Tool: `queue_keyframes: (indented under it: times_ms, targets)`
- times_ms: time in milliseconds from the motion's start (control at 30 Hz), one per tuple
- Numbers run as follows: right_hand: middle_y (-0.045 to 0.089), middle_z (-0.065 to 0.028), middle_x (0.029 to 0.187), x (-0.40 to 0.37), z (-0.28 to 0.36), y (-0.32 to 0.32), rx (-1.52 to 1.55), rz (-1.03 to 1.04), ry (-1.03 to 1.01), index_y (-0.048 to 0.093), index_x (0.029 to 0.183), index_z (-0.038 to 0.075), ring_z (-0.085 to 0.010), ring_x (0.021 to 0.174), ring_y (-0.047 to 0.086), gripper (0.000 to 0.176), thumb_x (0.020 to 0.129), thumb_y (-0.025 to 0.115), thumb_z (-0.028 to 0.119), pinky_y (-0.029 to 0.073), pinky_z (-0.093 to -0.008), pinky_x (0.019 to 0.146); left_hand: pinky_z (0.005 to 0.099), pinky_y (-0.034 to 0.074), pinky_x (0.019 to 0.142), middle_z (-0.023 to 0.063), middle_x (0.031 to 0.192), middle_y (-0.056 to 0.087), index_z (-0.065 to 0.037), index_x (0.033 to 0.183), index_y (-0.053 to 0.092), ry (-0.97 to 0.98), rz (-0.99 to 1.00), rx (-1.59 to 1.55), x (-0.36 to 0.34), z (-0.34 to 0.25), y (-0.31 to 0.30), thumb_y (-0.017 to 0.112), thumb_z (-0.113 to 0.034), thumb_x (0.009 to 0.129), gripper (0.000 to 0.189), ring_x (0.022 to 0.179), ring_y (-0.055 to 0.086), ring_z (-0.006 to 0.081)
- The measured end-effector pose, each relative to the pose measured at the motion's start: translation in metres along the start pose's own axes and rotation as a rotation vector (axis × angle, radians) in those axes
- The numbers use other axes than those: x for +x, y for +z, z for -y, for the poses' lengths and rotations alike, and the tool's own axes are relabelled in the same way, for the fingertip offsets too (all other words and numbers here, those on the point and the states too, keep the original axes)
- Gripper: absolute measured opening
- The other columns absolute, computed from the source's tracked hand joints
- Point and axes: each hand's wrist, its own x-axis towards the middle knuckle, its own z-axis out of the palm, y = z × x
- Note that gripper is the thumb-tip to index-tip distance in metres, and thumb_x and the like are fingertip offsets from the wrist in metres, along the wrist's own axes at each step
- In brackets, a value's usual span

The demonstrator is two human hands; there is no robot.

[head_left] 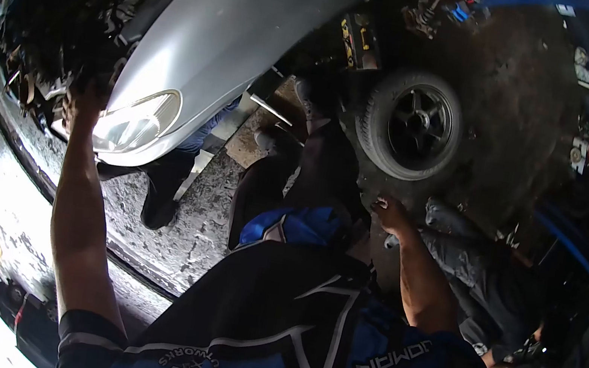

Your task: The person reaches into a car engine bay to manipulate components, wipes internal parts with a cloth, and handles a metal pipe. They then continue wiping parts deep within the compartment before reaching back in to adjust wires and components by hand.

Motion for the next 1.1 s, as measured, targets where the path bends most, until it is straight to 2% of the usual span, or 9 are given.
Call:
queue_keyframes:
  times_ms: [167, 267, 467, 600, 767, 833, 867, 1000, 1100]
  targets:
    - [0.067, -0.0234, 0.12, 0.008, 0.025, 0.017, 0.076, -0.182, -0.025, 0.06, 0.128, -0.003, -0.0367, 0.113, 0.065, 0.05, 0.094, 0.067, 0.033, 0.051, -0.041, 0.095, 0.0422, 0.046, 0.099, 0.017, 0.133, 0.059, -0.003, 0.136, 0.052, 0.156, -0.002, -0.182, 0.019, 0.022, 0.013, 0.053, -0.033, 0.097, 0.05, 0.119, 0.057, 0.0291]
    - [0.068, -0.0207, 0.114, 0.062, 0.041, 0.025, -0.104, -0.363, -0.33, 0.063, 0.122, 0.001, -0.0371, 0.108, 0.065, 0.041, 0.094, 0.066, 0.032, 0.051, -0.0428, 0.093, 0.0402, 0.051, 0.095, 0.0184, 0.13, 0.062, 0.001, 0.134, 0.054, 0.237, 0.043, -0.287, 0.029, 0.045, 0.014, 0.055, -0.027, 0.099, 0.045, 0.113, 0.061, 0.0289]
    - [0.069, -0.0175, 0.096, 0.224, 0.104, 0.076, -0.309, -0.223, -0.468, 0.067, 0.099, 0.007, -0.0362, 0.092, 0.066, 0.021, 0.088, 0.06, 0.023, 0.053, -0.0469, 0.086, 0.0536, 0.046, 0.102, 0.0141, 0.145, 0.05, -0.004, 0.147, 0.046, 0.48, -0.095, -0.161, 0.08, 0.147, -0.004, 0.063, -0.034, 0.091, 0.065, 0.13, 0.051, 0.0344]
    - [0.068, -0.0109, 0.076, 0.37, 0.086, 0.182, -0.551, -0.129, -0.584, 0.066, 0.077, 0.01, -0.03, 0.079, 0.069, 0.018, 0.085, 0.06, 0.025, 0.056, -0.0424, 0.075, 0.0531, 0.046, 0.101, 0.0146, 0.142, 0.052, -0.005, 0.144, 0.047, 0.301, -0.114, -0.028, 0.063, 0.132, -0.046, 0.063, -0.034, 0.091, 0.063, 0.128, 0.052, 0.0348]
    - [0.071, -0.0114, 0.085, 0.467, 0.083, 0.276, -0.708, 0.168, -0.55, 0.07, 0.08, 0.008, -0.0294, 0.084, 0.07, 0.024, 0.087, 0.059, 0.029, 0.057, -0.0419, 0.077, 0.0524, 0.047, 0.099, 0.0153, 0.137, 0.054, -0.005, 0.142, 0.049, 0.224, -0.138, 0.102, 0.06, 0.112, -0.048, 0.063, -0.035, 0.092, 0.06, 0.125, 0.054, 0.0354]
    - [0.071, -0.0157, 0.102, 0.472, 0.089, 0.294, -0.157, -0.252, -0.18, 0.073, 0.094, 0.008, -0.0335, 0.098, 0.068, 0.028, 0.089, 0.057, 0.03, 0.055, -0.0455, 0.085, 0.0522, 0.047, 0.098, 0.0155, 0.136, 0.054, -0.005, 0.141, 0.049, 0.194, -0.157, 0.144, 0.061, 0.105, -0.047, 0.062, -0.035, 0.092, 0.059, 0.124, 0.054, 0.0356]
    - [0.067, -0.0184, 0.114, 0.469, 0.093, 0.275, -0.055, -0.153, -0.14, 0.07, 0.109, 0.008, -0.0385, 0.109, 0.063, 0.032, 0.09, 0.059, 0.031, 0.052, -0.0483, 0.092, 0.052, 0.047, 0.098, 0.0157, 0.135, 0.055, -0.006, 0.14, 0.05, 0.183, -0.168, 0.161, 0.062, 0.101, -0.044, 0.062, -0.035, 0.092, 0.058, 0.123, 0.055, 0.0357]
    - [0.064, -0.0192, 0.121, 0.492, 0.096, 0.29, -0.027, -0.079, 0.046, 0.063, 0.12, 0.008, -0.0389, 0.119, 0.059, 0.038, 0.087, 0.066, 0.028, 0.05, -0.0464, 0.098, 0.0515, 0.047, 0.097, 0.0162, 0.132, 0.056, -0.006, 0.138, 0.051, 0.154, -0.175, 0.21, 0.067, 0.088, -0.031, 0.062, -0.036, 0.092, 0.056, 0.121, 0.056, 0.0361]
    - [0.064, -0.0189, 0.121, 0.509, 0.079, 0.313, -0.019, -0.213, -0.06, 0.063, 0.117, 0.008, -0.0382, 0.12, 0.058, 0.036, 0.086, 0.068, 0.026, 0.051, -0.0467, 0.097, 0.0511, 0.048, 0.096, 0.0166, 0.129, 0.058, -0.006, 0.136, 0.052, 0.146, -0.169, 0.233, 0.068, 0.081, -0.029, 0.062, -0.036, 0.092, 0.054, 0.119, 0.057, 0.0364]
